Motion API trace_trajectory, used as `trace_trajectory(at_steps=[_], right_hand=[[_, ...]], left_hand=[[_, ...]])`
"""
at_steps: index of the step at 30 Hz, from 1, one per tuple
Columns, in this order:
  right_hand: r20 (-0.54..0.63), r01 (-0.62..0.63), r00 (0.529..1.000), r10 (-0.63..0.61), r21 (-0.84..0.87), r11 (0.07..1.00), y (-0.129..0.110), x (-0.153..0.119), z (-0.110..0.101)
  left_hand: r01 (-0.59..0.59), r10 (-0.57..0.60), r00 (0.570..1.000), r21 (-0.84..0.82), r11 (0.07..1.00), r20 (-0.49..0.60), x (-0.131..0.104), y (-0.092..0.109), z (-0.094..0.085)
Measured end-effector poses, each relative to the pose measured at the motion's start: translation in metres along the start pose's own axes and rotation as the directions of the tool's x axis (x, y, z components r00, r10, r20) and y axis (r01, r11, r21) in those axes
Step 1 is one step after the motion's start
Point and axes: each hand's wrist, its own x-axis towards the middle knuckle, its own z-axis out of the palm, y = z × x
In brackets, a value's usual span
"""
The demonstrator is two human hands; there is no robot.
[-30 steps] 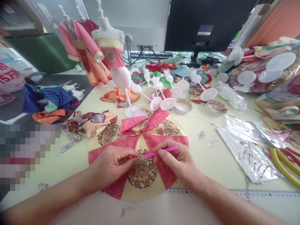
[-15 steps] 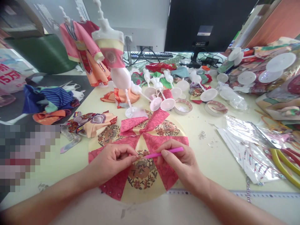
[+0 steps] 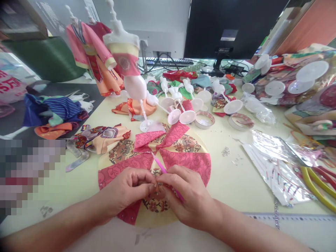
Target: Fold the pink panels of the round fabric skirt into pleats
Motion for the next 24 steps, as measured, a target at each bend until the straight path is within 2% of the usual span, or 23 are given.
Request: trace_trajectory(at_steps=[7,12,18,21,24], right_hand=[[-0.035,0.068,0.997,-0.067,0.015,0.998,-0.003,0.0,-0.012],[-0.067,0.085,0.994,-0.086,-0.009,0.996,-0.008,0.002,-0.023],[-0.073,0.123,0.99,-0.121,0.027,0.992,-0.014,-0.001,-0.032],[-0.108,0.039,0.994,-0.019,0.188,0.981,-0.017,-0.004,-0.032],[-0.15,-0.122,0.97,0.191,0.379,0.917,-0.015,-0.008,-0.028]], left_hand=[[0.068,-0.066,0.998,-0.189,0.979,0.019,-0.003,0.008,-0.002],[0.102,-0.097,0.994,-0.161,0.982,0.039,-0.004,0.005,-0.006],[0.048,-0.041,0.998,-0.198,0.979,0.04,-0.001,0.002,-0.009],[0.032,-0.022,0.999,-0.232,0.972,0.049,0.0,0.001,-0.008],[0.03,-0.012,0.997,-0.26,0.965,0.073,0.001,0.001,-0.008]])
